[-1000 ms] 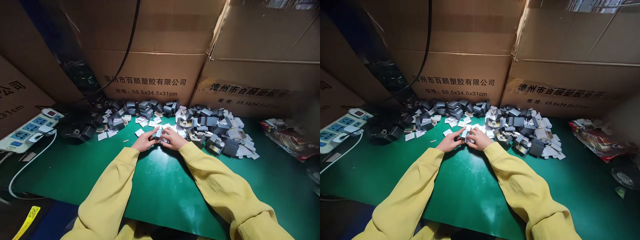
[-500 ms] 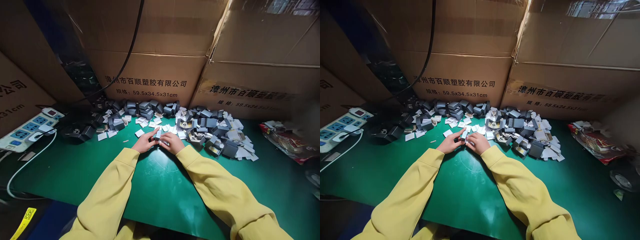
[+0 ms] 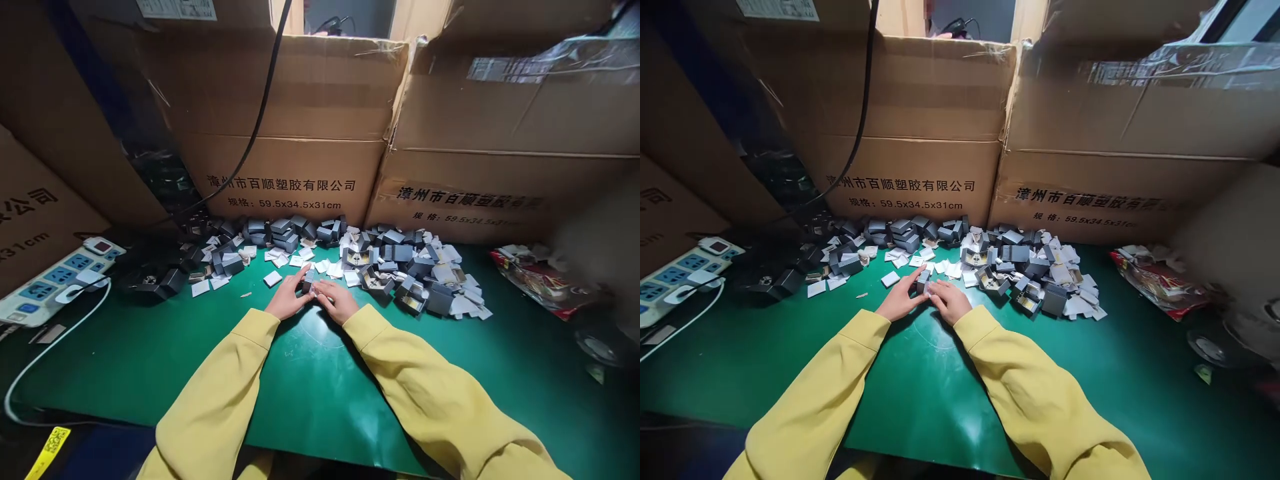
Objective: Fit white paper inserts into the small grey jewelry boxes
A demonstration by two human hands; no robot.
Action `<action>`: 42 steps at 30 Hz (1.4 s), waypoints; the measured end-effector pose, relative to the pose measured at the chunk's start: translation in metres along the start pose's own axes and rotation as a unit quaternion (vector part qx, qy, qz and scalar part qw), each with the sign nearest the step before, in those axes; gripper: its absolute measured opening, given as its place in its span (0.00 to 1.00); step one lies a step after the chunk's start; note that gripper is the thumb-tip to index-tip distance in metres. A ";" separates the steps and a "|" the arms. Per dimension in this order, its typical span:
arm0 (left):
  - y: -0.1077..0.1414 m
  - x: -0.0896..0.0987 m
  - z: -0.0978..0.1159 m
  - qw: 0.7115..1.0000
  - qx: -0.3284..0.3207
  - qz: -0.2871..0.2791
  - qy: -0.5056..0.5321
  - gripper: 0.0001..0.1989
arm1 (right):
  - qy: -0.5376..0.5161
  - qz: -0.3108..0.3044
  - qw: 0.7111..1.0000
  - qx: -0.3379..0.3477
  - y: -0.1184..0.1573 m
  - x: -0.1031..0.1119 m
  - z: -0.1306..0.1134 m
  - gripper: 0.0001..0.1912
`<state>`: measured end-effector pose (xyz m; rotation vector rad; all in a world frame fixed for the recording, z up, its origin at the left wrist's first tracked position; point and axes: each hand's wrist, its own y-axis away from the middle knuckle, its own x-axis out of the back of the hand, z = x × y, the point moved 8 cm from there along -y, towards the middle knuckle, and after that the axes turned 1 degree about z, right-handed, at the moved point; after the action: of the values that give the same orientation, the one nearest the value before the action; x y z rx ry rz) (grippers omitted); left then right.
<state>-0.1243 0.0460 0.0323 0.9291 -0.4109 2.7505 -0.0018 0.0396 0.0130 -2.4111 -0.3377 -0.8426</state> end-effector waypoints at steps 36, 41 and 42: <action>-0.009 -0.092 0.048 0.983 0.032 0.110 0.145 0.13 | -0.153 0.129 0.924 -0.326 0.069 0.064 0.047 0.15; -0.009 -0.094 0.051 0.987 0.014 0.104 0.126 0.12 | -0.124 0.121 0.938 -0.301 0.064 0.070 0.053 0.13; -0.009 -0.094 0.051 0.986 0.017 0.110 0.123 0.11 | -0.127 0.103 0.940 -0.300 0.064 0.068 0.054 0.13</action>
<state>-0.0204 0.0280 0.0152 0.5686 -0.4453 3.0318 0.1031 0.0231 -0.0059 -3.0643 0.1021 -0.5951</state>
